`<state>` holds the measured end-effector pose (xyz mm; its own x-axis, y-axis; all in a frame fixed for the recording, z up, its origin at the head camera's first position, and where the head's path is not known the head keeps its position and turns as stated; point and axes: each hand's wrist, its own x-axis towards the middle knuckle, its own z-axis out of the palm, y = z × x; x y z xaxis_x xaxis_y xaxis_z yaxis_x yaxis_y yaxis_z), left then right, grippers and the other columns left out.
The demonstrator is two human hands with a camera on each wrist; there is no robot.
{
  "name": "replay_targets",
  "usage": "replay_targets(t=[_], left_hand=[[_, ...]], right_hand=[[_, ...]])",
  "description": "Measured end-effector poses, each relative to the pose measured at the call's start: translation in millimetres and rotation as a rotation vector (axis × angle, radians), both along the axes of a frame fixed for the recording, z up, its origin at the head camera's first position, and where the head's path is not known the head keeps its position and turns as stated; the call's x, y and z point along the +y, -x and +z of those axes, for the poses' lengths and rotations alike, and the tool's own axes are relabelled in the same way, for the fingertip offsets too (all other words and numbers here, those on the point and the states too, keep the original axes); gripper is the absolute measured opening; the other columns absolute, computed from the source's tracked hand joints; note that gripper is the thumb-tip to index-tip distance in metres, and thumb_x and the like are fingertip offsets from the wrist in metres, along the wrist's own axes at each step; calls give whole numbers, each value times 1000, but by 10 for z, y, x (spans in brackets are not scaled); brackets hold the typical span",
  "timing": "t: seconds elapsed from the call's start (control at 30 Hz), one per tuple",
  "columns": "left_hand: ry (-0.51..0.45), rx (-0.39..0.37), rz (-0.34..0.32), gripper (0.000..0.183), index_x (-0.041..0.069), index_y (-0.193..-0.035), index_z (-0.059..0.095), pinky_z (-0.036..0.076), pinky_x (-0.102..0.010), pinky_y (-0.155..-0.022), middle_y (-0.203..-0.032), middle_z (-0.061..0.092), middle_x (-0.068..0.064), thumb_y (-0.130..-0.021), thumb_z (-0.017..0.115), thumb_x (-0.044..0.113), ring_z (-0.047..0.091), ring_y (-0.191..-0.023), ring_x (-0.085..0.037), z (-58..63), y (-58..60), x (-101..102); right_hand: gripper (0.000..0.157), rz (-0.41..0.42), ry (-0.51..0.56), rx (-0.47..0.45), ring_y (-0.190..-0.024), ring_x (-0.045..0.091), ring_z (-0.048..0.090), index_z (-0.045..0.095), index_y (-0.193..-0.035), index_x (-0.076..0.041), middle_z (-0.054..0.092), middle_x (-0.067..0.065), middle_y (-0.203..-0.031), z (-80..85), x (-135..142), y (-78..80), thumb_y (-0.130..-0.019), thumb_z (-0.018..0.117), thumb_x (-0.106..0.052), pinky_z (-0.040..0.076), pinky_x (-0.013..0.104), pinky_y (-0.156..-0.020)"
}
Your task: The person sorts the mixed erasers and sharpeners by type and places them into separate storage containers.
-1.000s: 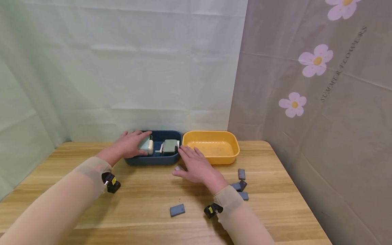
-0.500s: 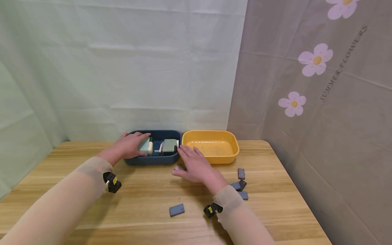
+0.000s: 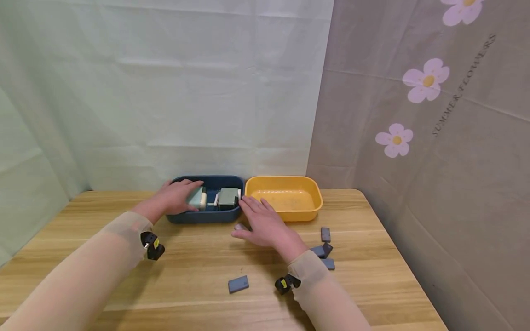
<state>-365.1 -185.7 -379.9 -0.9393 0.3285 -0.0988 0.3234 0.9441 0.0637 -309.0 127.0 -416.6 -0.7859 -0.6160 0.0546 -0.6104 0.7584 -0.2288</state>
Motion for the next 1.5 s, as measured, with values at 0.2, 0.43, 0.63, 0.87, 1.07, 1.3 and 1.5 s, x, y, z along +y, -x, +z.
replay_targets(t=[0.2, 0.43, 0.63, 0.87, 1.07, 1.3, 1.5], left_hand=[[-16, -12, 5, 93, 3, -171, 37, 18, -79, -125, -166, 44, -31, -100, 86, 36, 43, -152, -53, 1, 2, 5], [-32, -28, 15, 92, 4, -172, 36, 18, -79, -126, -167, 44, -30, -100, 86, 35, 42, -153, -52, -18, 24, 4], [-39, -32, 17, 91, 3, -170, 38, 20, -80, -124, -165, 47, -31, -100, 86, 35, 45, -152, -52, -15, 31, 4], [-36, -34, 14, 90, 3, -170, 39, 20, -81, -123, -165, 47, -30, -99, 87, 33, 44, -153, -51, -3, 20, 8], [-38, -34, 9, 91, 4, -170, 39, 20, -83, -122, -167, 44, -30, -98, 88, 32, 40, -155, -51, 27, -1, -18], [-26, -44, 5, 90, 5, -171, 39, 16, -84, -123, -170, 41, -28, -100, 85, 36, 37, -157, -50, 110, -65, -37], [-23, -35, 13, 86, 7, -172, 38, 13, -83, -124, -172, 39, -26, -104, 81, 37, 35, -159, -49, 136, -127, -56]], right_hand=[[96, -4, 6, -7, -170, 25, 15, 26, -176, -8, 21, 9, -183, -7, -5, 6, -107, 63, -64, 4, 43, -137], [96, -7, 14, -14, -170, 25, 16, 26, -176, -8, 21, 9, -183, 0, 1, -6, -107, 65, -62, 5, 43, -137], [97, -7, 3, -2, -170, 23, 16, 25, -176, -9, 21, 8, -183, -9, 2, -1, -107, 64, -64, 5, 42, -137], [96, -9, 11, -5, -170, 23, 15, 25, -176, -9, 21, 8, -183, -21, -1, 9, -107, 65, -63, 3, 41, -136], [96, -9, 19, -7, -170, 24, 16, 26, -176, -9, 21, 8, -183, -29, 2, 4, -107, 65, -62, 4, 42, -137], [95, -11, 33, -16, -170, 25, 16, 27, -176, -9, 21, 10, -183, -28, 27, -15, -107, 65, -63, 7, 45, -137], [94, -3, 38, -21, -170, 27, 16, 27, -176, -9, 22, 11, -183, -18, 6, -12, -108, 64, -62, 6, 47, -137]])
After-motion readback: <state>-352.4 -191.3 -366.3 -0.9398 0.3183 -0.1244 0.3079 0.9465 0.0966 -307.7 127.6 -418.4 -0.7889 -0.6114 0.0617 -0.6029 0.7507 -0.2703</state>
